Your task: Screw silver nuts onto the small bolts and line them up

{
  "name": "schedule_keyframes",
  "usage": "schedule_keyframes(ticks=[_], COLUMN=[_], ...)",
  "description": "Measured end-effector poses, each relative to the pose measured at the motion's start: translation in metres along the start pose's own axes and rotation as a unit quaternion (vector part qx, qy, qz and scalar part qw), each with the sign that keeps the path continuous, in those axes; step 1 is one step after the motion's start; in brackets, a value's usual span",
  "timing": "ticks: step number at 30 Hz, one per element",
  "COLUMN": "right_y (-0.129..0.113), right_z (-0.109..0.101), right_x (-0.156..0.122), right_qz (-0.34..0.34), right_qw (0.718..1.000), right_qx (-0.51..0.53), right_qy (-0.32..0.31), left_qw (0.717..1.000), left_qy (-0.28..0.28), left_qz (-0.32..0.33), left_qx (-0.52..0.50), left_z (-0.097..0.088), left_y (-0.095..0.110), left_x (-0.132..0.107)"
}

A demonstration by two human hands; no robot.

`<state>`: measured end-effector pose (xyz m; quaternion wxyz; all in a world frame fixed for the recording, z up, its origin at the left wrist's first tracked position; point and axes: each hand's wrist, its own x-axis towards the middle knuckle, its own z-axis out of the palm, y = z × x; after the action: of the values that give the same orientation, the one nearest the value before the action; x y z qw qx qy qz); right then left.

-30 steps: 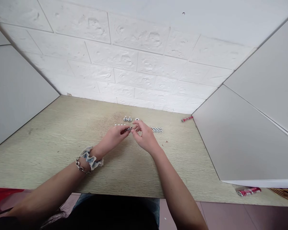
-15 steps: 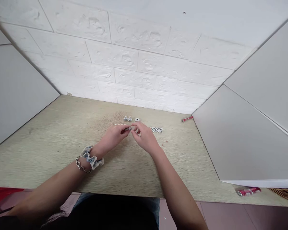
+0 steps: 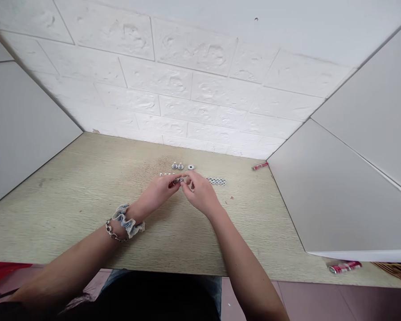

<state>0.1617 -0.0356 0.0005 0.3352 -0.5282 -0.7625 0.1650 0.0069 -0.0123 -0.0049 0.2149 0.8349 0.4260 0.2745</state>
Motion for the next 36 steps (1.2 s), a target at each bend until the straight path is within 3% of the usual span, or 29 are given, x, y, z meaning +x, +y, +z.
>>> schedule_keyframes(ticks=[4, 8, 15, 21, 25, 28, 30, 34, 36], right_y=[0.0018, 0.0047, 0.0060, 0.0053, 0.0028, 0.0030, 0.0045, 0.0067, 0.0057], right_z=[0.0026, 0.0023, 0.0028, 0.0000, -0.0011, 0.0011, 0.0024, 0.0014, -0.0001], right_x=[0.0013, 0.0010, 0.0010, -0.0006, 0.0000, 0.0010, 0.0009, -0.0007, -0.0012], right_qz=[-0.074, -0.079, -0.047, 0.055, -0.016, -0.067, -0.031, 0.116, 0.119], right_qw=[0.997, 0.997, 0.998, 0.990, 0.999, 0.997, 0.996, 0.982, 0.984], right_qx=[0.012, 0.009, -0.017, -0.121, -0.040, -0.027, -0.070, -0.147, -0.124], right_qy=[-0.013, -0.009, -0.026, -0.038, -0.012, -0.028, -0.038, -0.036, -0.041], left_qw=[1.000, 0.999, 0.999, 0.998, 0.999, 1.000, 1.000, 0.999, 0.999], left_qy=[0.003, -0.016, -0.031, -0.037, -0.034, -0.027, -0.028, -0.034, -0.032], left_qz=[-0.005, -0.014, -0.022, -0.054, -0.032, -0.011, -0.015, -0.029, -0.026], left_qx=[-0.017, -0.027, -0.030, -0.012, -0.012, -0.011, 0.002, 0.026, 0.028], left_z=[0.0012, 0.0001, 0.0001, 0.0022, 0.0004, 0.0017, 0.0041, 0.0079, 0.0078], left_y=[-0.0014, -0.0026, -0.0047, -0.0049, -0.0041, -0.0050, -0.0064, -0.0084, -0.0084], left_x=[-0.0001, 0.0010, 0.0006, 0.0009, 0.0007, 0.0004, 0.0005, 0.0010, 0.0010])
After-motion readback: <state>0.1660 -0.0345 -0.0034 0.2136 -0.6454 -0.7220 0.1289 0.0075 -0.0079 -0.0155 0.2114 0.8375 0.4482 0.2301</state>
